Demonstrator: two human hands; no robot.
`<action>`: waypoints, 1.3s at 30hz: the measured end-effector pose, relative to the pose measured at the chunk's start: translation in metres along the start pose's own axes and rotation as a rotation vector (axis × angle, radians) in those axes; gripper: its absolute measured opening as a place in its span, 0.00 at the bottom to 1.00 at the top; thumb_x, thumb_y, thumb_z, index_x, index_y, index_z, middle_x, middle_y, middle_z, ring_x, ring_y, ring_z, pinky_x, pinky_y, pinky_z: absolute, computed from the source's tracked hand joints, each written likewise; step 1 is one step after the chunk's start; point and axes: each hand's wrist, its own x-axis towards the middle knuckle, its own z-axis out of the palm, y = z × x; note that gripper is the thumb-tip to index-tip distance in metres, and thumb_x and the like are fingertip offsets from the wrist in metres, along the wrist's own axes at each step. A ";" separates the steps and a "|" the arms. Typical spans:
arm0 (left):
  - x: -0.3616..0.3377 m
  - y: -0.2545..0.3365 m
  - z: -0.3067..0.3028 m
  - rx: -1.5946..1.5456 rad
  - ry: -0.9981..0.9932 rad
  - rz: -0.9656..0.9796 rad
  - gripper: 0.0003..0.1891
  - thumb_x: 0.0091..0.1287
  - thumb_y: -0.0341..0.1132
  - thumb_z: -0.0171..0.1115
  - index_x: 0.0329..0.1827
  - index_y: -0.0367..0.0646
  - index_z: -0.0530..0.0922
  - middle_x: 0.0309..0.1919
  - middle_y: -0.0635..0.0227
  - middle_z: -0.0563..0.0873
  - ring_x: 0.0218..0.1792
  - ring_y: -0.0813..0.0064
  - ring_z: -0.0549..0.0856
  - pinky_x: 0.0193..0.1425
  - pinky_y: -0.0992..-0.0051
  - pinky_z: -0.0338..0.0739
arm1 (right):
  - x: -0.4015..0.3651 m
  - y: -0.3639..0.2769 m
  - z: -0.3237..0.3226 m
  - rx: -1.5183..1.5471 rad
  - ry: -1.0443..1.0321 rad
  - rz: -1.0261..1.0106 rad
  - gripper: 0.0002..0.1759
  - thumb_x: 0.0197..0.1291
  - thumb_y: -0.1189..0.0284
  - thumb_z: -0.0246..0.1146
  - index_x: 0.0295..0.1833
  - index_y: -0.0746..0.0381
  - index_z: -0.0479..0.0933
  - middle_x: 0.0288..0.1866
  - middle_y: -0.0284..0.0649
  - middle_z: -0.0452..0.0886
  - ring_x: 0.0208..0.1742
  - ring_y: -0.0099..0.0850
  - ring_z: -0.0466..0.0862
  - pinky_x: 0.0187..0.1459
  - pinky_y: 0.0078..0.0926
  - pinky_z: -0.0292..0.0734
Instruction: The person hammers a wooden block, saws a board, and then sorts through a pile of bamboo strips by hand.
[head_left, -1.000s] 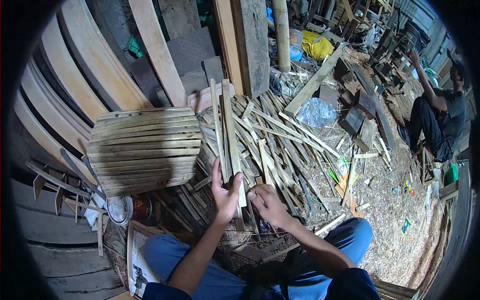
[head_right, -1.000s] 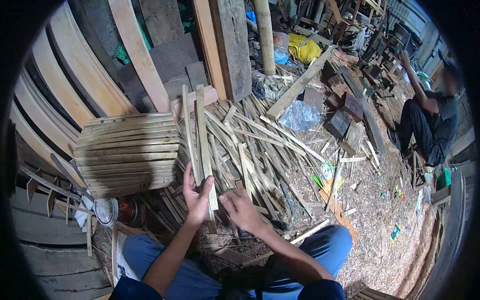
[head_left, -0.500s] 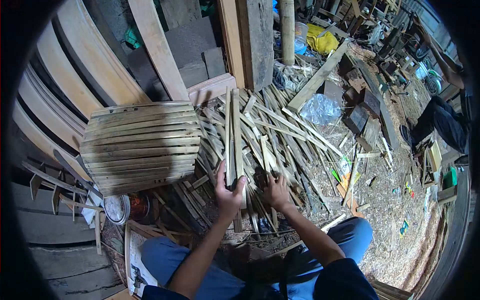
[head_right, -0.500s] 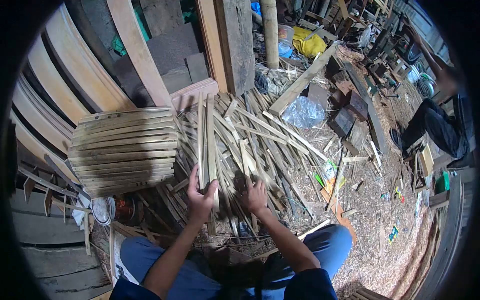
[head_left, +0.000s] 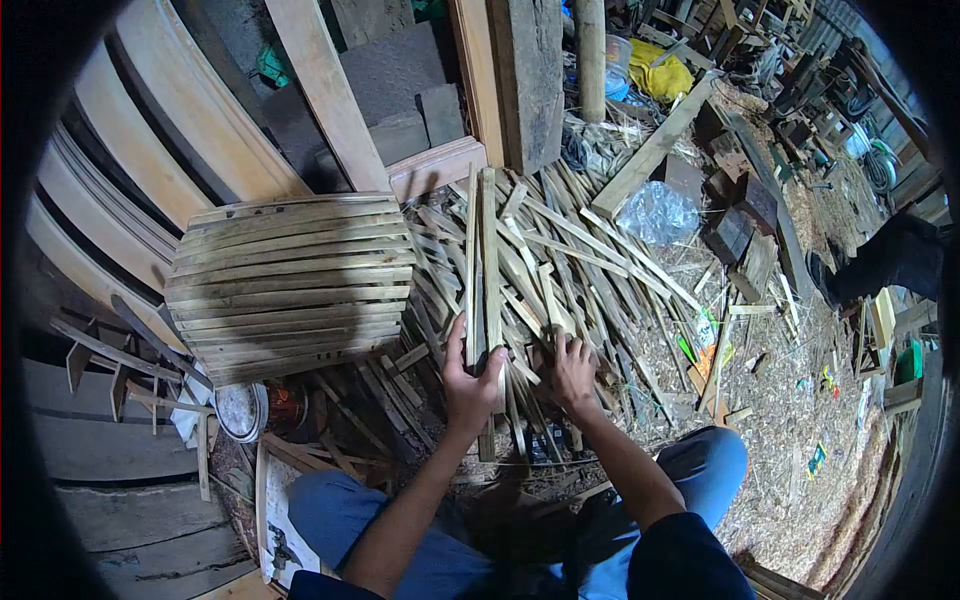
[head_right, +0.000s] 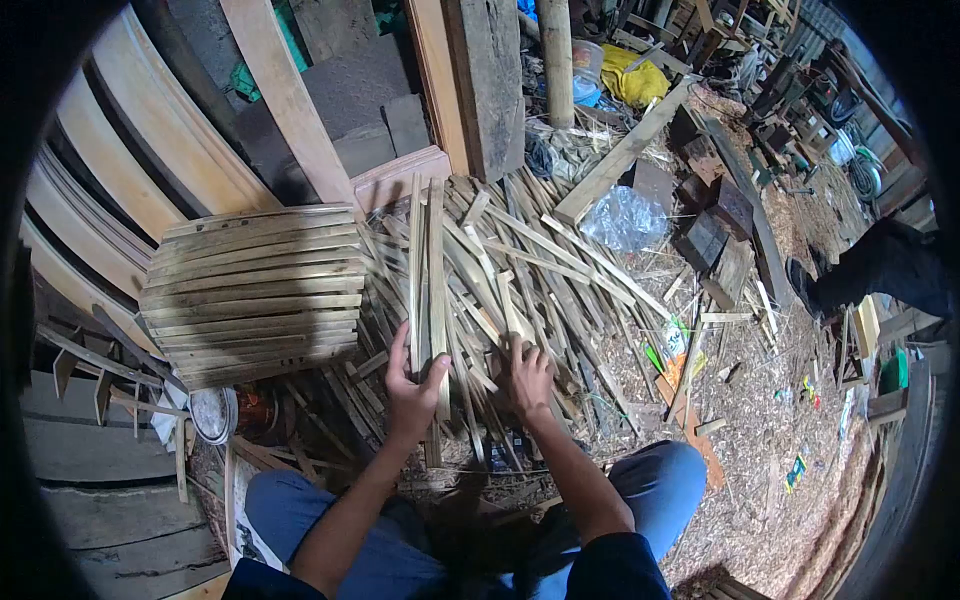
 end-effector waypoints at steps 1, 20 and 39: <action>-0.001 0.000 0.001 -0.005 0.003 0.009 0.38 0.71 0.25 0.67 0.81 0.32 0.59 0.60 0.59 0.83 0.56 0.74 0.84 0.63 0.73 0.79 | 0.000 0.000 -0.001 0.015 -0.069 -0.026 0.42 0.66 0.68 0.62 0.84 0.59 0.56 0.55 0.51 0.79 0.54 0.50 0.83 0.50 0.47 0.83; 0.002 0.024 0.000 -0.157 0.015 0.015 0.39 0.70 0.24 0.70 0.82 0.35 0.60 0.68 0.57 0.79 0.65 0.72 0.80 0.71 0.71 0.74 | 0.009 -0.003 -0.082 0.530 -0.007 0.083 0.32 0.73 0.73 0.54 0.81 0.61 0.57 0.33 0.61 0.85 0.33 0.62 0.85 0.36 0.63 0.77; -0.016 0.058 0.010 -0.300 -0.052 -0.027 0.40 0.71 0.27 0.70 0.83 0.35 0.59 0.70 0.57 0.77 0.66 0.72 0.79 0.71 0.72 0.73 | -0.029 -0.017 -0.244 1.597 -0.082 0.130 0.14 0.80 0.70 0.59 0.62 0.68 0.75 0.38 0.33 0.81 0.33 0.18 0.80 0.31 0.21 0.76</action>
